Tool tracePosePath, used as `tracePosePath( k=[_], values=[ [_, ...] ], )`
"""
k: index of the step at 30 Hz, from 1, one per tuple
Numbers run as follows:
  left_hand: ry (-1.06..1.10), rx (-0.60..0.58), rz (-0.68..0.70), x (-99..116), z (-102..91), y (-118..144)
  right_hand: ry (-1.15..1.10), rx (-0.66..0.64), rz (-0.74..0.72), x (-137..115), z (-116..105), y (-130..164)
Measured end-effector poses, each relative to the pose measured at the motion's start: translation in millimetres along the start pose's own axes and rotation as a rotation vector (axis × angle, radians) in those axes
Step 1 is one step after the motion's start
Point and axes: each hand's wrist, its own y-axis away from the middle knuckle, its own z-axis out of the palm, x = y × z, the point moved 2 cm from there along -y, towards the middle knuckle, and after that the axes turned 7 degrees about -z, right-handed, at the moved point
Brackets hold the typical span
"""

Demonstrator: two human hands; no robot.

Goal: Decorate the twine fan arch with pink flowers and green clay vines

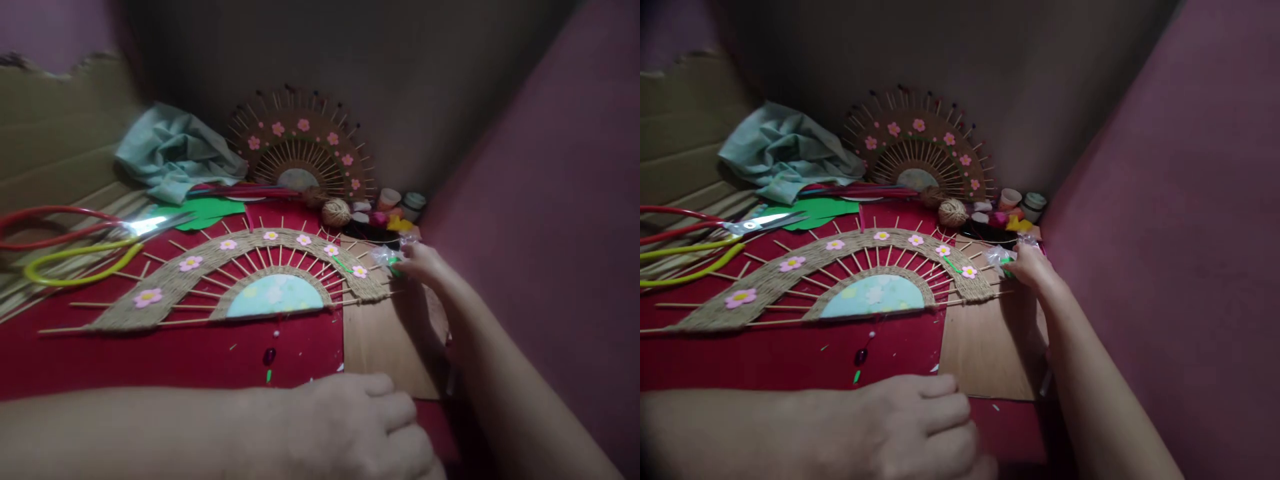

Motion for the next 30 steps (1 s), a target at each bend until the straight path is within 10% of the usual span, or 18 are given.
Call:
tracePosePath(
  k=[3,9,14,18,30],
  values=[
    [-0.106,-0.005,-0.016,-9.4,-40.4,-10.8,-0.027,0.003,-0.034,-0.4,9.3,-3.5],
    [-0.087,0.219,-0.163,-34.9,-13.9,13.0,-0.170,0.127,-0.064,-26.0,-9.5,21.6],
    [0.229,0.455,-0.698,-81.3,-42.6,29.7,-0.773,0.198,-0.338,-81.2,-6.2,68.0],
    [0.409,0.638,-0.816,-93.6,-55.6,32.3,-0.906,0.254,-0.363,-102.7,11.5,89.3],
    [0.705,0.567,-0.947,-96.5,-39.3,28.8,-0.722,0.416,-0.494,-104.4,19.4,104.4]
  ],
)
